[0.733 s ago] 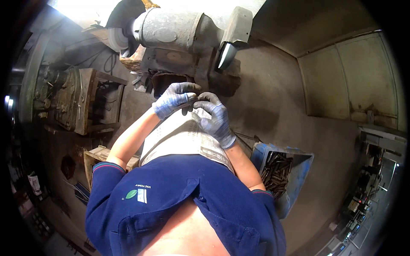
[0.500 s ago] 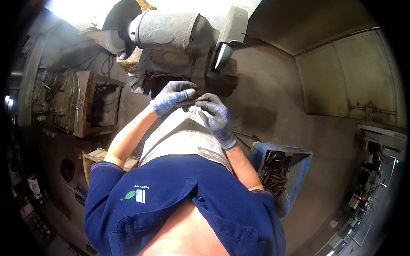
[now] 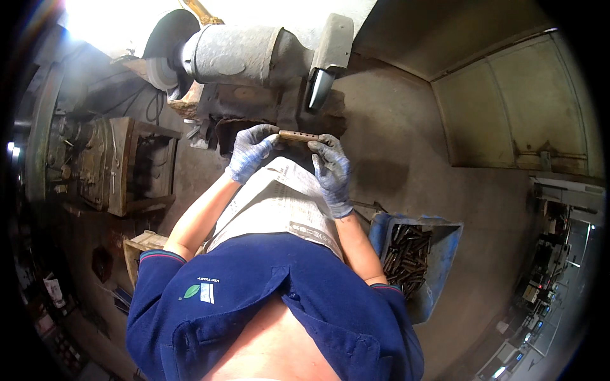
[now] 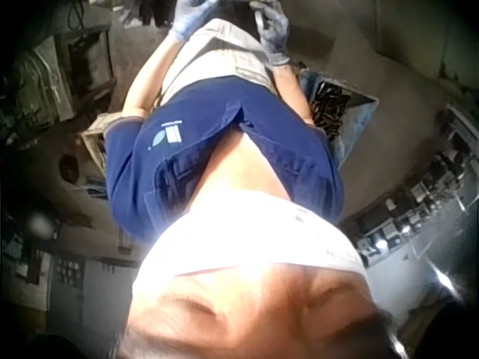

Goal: The person picks up metal parts from a bin and grinds them against a bench grinder one by one, then places them into a separate container.

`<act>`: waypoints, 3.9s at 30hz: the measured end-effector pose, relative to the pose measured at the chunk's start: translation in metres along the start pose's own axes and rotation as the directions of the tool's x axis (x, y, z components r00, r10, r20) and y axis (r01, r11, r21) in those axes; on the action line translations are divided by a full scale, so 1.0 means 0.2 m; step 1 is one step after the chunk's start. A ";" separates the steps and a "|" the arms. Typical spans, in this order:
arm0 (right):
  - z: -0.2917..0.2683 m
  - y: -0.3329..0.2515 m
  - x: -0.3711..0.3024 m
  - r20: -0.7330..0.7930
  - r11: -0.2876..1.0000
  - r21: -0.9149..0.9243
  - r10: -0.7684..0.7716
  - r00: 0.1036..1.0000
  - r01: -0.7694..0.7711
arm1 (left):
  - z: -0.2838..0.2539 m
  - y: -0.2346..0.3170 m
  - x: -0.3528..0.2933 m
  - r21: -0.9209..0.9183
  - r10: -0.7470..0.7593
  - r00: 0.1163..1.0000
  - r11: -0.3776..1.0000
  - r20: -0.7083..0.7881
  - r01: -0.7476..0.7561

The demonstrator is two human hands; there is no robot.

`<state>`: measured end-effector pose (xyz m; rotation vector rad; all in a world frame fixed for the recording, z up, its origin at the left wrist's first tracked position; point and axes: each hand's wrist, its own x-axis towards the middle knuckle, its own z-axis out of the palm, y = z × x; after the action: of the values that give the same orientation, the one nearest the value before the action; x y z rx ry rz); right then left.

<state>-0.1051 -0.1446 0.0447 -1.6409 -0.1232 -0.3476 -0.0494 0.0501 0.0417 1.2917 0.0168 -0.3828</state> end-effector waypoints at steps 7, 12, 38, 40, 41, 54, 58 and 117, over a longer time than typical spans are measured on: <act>-0.03 0.11 0.01 -0.049 0.999 0.037 0.004 0.999 -0.002 | 0.06 -0.07 0.11 -0.087 0.054 0.999 0.995 0.000 -0.054; -0.05 0.18 0.04 -0.054 0.910 -0.388 -0.179 0.982 0.145 | 0.10 -0.12 0.25 -0.040 0.044 0.997 0.998 -0.068 -0.047; -0.04 0.41 0.20 -0.130 0.982 0.055 0.187 0.974 -0.181 | 0.18 -0.19 0.45 -0.102 -0.095 0.960 0.992 -0.262 0.070; -0.02 0.43 0.21 -0.049 0.981 0.014 0.193 0.980 -0.193 | 0.15 -0.14 0.43 -0.068 -0.081 0.957 0.996 -0.279 0.065; 0.00 0.44 0.21 -0.049 0.980 0.035 0.198 0.979 -0.197 | 0.12 -0.16 0.44 -0.099 -0.083 0.960 0.993 -0.267 0.058; -0.18 0.53 0.19 -0.167 0.958 0.109 0.279 0.946 -0.264 | 0.24 -0.30 0.53 -0.101 -0.155 0.975 0.985 -0.160 0.140; -0.15 0.53 0.19 -0.161 0.960 0.087 0.279 0.947 -0.268 | 0.24 -0.29 0.53 -0.157 -0.159 0.972 0.979 -0.174 0.132; -0.17 0.40 0.18 -0.081 0.979 0.044 0.204 0.976 -0.201 | 0.14 -0.29 0.56 -0.140 -0.136 0.990 0.980 0.021 0.138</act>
<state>-0.0525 -0.1910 -0.0185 -1.5853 0.1016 -0.2576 0.0345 -0.0182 -0.0293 1.1511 0.1216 -0.4985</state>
